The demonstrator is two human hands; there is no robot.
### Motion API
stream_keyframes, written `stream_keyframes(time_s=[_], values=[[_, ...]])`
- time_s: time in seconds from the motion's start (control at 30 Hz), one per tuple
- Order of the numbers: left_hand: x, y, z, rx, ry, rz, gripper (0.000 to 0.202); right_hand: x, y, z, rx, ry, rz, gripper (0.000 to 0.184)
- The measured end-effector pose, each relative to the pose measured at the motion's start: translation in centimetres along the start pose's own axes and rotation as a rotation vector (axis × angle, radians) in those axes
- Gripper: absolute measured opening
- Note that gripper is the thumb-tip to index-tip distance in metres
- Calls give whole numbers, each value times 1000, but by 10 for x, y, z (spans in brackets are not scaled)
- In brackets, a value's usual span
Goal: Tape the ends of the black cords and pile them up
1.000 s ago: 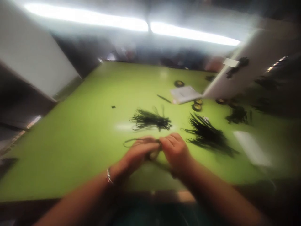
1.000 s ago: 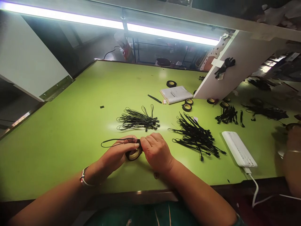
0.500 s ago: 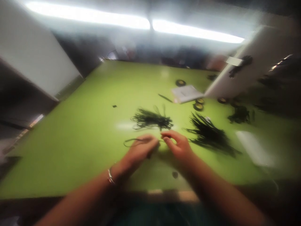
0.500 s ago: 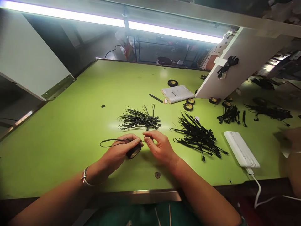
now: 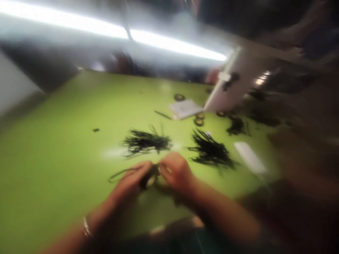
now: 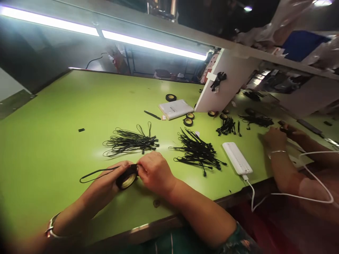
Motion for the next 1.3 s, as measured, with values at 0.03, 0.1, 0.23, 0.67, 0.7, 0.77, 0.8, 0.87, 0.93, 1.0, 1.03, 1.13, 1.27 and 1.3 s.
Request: stream_keyframes(time_s=[0.03,0.1,0.23,0.67,0.7,0.77,0.8,0.87,0.93,1.0,1.03,1.13,1.27,1.3], values=[[0,1,0,-35,1,-5,34,0,-1,3,-65,-59,-18,21],[1,3,1,-87,-20,12,33,-1,-2,10,-177,-190,-45,23],[2,2,8,-183,-114,33,31,-7,-3,18,-265,-386,-83,11],[5,1,-31,490,329,50,25,-2,25,0,18,-99,255,13],[4,3,-35,522,380,57,24,-3,30,0,-12,-93,301,11],[3,6,-39,556,429,50,23,-6,34,0,-82,-101,339,10],[3,6,-39,565,436,42,23,-7,34,0,-101,-111,336,9],[3,7,-37,565,410,37,23,-9,31,0,-109,-132,303,8],[5,7,-28,520,310,73,22,-9,26,0,-118,-145,245,11],[7,7,-16,392,189,135,22,-8,20,-1,-130,-131,183,16],[7,7,-13,326,159,163,24,-8,17,0,-138,-125,151,18],[4,6,-11,162,109,210,23,-7,10,6,-157,-159,77,24],[2,4,-8,-13,-13,211,13,-7,0,13,-207,-240,-6,25],[1,4,-8,-42,-28,214,11,-7,-2,14,-225,-256,-35,24]])
Point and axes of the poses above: each hand's wrist, its own x-axis towards the middle knuckle, its own y-axis out of the palm, z = x × y, the point moved 8 cm from there along x, towards the middle knuckle, and after that the axes turned 13 degrees about -x, right-handed, at the moved point
